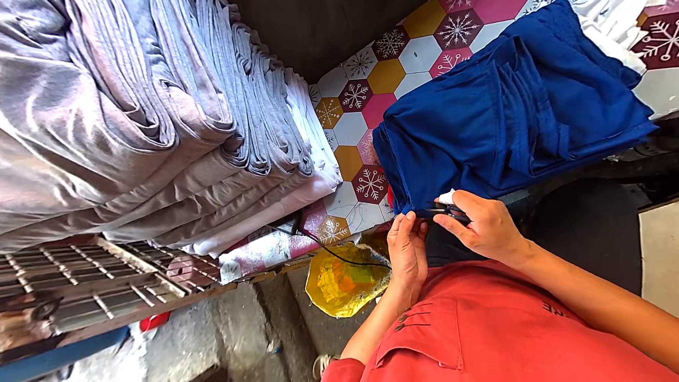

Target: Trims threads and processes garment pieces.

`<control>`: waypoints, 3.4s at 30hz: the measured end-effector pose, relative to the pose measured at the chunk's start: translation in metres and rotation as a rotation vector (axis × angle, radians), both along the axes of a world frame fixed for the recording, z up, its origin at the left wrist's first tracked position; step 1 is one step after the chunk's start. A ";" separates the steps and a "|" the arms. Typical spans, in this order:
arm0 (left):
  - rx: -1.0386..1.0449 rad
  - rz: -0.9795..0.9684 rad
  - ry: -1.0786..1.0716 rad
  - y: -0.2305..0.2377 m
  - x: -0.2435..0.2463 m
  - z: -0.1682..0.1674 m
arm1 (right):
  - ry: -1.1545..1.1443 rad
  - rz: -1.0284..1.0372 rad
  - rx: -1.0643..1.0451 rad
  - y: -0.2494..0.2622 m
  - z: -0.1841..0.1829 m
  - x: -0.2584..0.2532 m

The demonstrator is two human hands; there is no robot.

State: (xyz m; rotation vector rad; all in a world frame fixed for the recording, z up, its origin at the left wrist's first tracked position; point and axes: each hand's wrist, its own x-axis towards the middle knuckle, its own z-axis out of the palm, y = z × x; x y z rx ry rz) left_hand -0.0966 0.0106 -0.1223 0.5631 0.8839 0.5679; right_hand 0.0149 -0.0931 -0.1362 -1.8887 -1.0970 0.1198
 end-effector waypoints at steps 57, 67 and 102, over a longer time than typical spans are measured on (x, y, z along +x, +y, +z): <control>-0.049 -0.067 0.022 -0.007 0.006 0.016 | -0.122 -0.041 0.209 -0.002 -0.022 0.004; -0.002 -0.098 0.034 -0.007 0.006 0.013 | 0.118 0.011 0.222 0.001 -0.024 0.002; 1.361 -0.228 0.464 0.048 0.006 -0.072 | -0.149 0.030 0.115 -0.003 -0.048 0.019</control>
